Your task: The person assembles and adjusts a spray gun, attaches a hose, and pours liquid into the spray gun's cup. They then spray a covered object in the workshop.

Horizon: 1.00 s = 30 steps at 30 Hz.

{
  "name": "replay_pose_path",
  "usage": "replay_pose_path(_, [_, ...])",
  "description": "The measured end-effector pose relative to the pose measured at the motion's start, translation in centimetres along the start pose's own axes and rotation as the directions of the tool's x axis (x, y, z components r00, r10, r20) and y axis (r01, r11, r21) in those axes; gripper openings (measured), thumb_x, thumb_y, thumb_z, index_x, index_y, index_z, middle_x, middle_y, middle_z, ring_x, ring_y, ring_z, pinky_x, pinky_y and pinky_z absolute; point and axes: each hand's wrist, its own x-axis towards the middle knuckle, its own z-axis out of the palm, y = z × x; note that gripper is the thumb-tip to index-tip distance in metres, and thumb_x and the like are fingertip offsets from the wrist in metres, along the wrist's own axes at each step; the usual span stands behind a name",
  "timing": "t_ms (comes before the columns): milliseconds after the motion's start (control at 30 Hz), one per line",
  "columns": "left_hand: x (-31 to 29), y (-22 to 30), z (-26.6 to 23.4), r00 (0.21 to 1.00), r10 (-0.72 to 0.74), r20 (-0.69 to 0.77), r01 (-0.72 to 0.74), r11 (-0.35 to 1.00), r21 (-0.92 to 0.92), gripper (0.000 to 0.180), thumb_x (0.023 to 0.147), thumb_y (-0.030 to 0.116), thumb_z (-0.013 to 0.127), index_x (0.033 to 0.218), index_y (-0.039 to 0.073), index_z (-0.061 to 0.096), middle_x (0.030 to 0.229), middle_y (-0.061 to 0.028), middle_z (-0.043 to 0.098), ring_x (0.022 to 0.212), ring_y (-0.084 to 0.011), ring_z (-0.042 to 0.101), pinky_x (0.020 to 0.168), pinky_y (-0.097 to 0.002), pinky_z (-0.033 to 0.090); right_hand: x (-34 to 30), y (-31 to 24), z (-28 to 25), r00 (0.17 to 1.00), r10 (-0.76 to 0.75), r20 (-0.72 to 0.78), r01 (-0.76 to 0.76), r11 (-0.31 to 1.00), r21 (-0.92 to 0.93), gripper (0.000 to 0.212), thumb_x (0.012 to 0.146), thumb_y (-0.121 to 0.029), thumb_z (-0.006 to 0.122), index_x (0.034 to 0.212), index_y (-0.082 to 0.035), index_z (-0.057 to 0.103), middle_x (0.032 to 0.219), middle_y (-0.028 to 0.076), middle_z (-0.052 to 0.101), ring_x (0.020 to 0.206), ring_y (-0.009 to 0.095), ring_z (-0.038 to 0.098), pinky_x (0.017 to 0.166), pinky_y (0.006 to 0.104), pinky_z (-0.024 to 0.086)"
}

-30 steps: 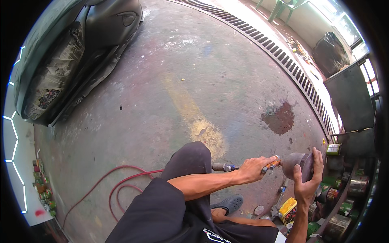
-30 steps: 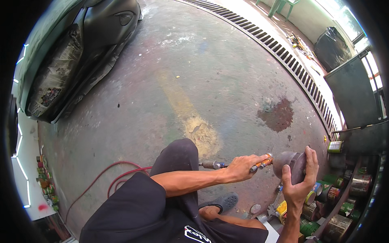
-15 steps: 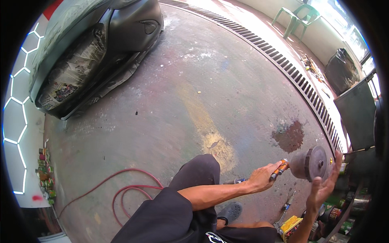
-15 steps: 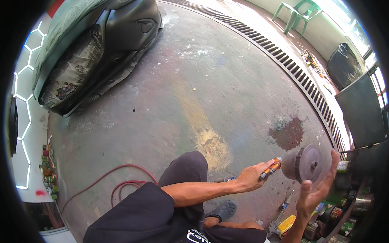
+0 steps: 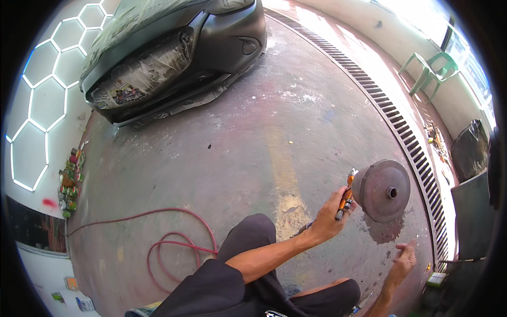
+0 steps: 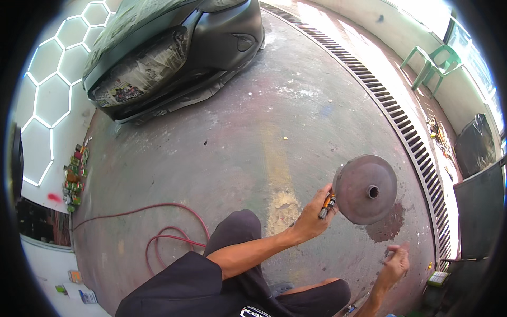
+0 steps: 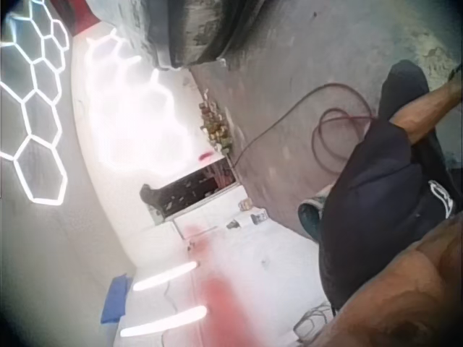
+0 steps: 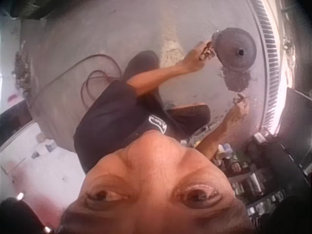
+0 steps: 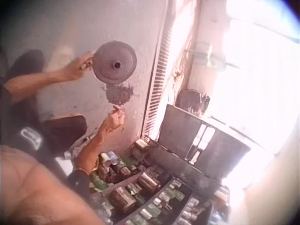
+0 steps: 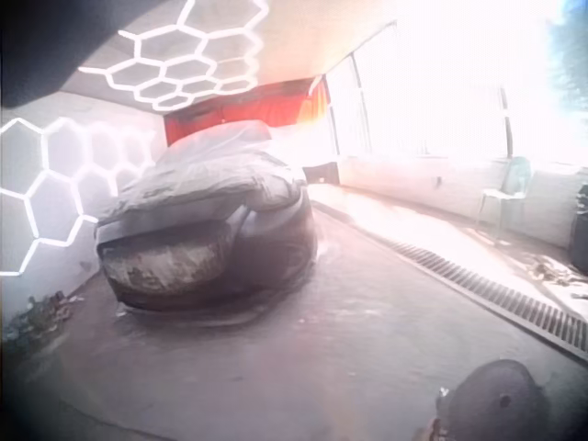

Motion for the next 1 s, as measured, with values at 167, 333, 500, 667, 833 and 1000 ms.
replay_pose_path(167, [-0.8,3.4,-0.9,0.993,-0.114,0.028,0.108,0.981,0.164,0.067,0.102,0.028,0.074,0.154,0.000,0.043,0.143,-0.0225,0.060,0.125,-0.0368,0.065,0.103,-0.0503,0.050,-4.0,-5.5,11.6,0.781,-0.321,0.536,0.446,0.887,-0.118,0.048,0.109,-0.015,0.059,0.151,0.005,0.051,0.151,0.023,0.058,0.142,0.030,0.053,0.121,0.0425,0.038])
replay_pose_path(333, [-1.8,7.4,1.3,0.999,0.032,0.041,-0.051,0.777,0.627,0.071,0.105,0.049,0.063,0.156,0.002,0.043,0.150,-0.0187,0.057,0.140,-0.0415,0.054,0.115,-0.0682,0.035,-3.6,-4.5,16.4,0.745,-0.453,0.490,0.310,0.885,0.347,0.057,0.106,-0.029,0.068,0.151,0.003,0.051,0.127,0.016,0.065,0.110,0.024,0.064,0.095,0.0387,0.053])
replay_pose_path(500, [-0.6,12.8,1.2,0.986,0.086,0.143,-0.154,0.798,0.582,0.077,0.106,0.061,0.056,0.155,0.002,0.045,0.154,-0.0246,0.052,0.142,-0.0443,0.050,0.120,-0.0643,0.031,-1.3,-8.7,17.1,0.930,-0.154,0.334,-0.126,0.719,0.683,0.062,0.106,-0.043,0.069,0.148,0.000,0.052,0.114,0.010,0.065,0.082,0.015,0.061,0.071,0.0314,0.051])
replay_pose_path(667, [-0.4,6.5,-1.1,0.932,-0.298,0.206,0.317,0.946,-0.067,0.054,0.113,0.047,0.054,0.140,0.000,0.061,0.115,-0.0105,0.068,0.099,-0.0193,0.065,0.088,-0.0359,0.053,0.9,-16.1,16.6,0.953,0.040,0.302,-0.260,0.620,0.740,0.064,0.105,-0.067,0.059,0.129,-0.008,0.060,0.105,0.003,0.062,0.060,0.004,0.044,0.053,0.0228,0.040])
replay_pose_path(833, [3.0,3.6,0.3,0.832,-0.427,0.355,0.552,0.708,-0.441,0.037,0.116,0.033,0.053,0.121,0.002,0.072,0.085,0.0062,0.065,0.071,-0.0017,0.054,0.059,-0.0217,0.046,4.4,-17.1,19.1,0.970,0.145,0.195,-0.241,0.671,0.701,0.069,0.101,-0.073,0.060,0.115,-0.006,0.059,0.091,0.003,0.060,0.050,0.005,0.041,0.046,0.0241,0.035])
replay_pose_path(1000, [7.3,1.5,-0.2,0.764,-0.423,0.487,0.640,0.594,-0.487,0.036,0.114,0.037,0.057,0.120,0.005,0.073,0.091,0.0038,0.070,0.074,-0.0027,0.060,0.062,-0.0222,0.050,7.7,-16.6,21.2,0.974,0.176,0.142,-0.226,0.716,0.660,0.068,0.100,-0.072,0.062,0.109,-0.006,0.057,0.085,0.002,0.056,0.049,0.005,0.041,0.046,0.0243,0.036])
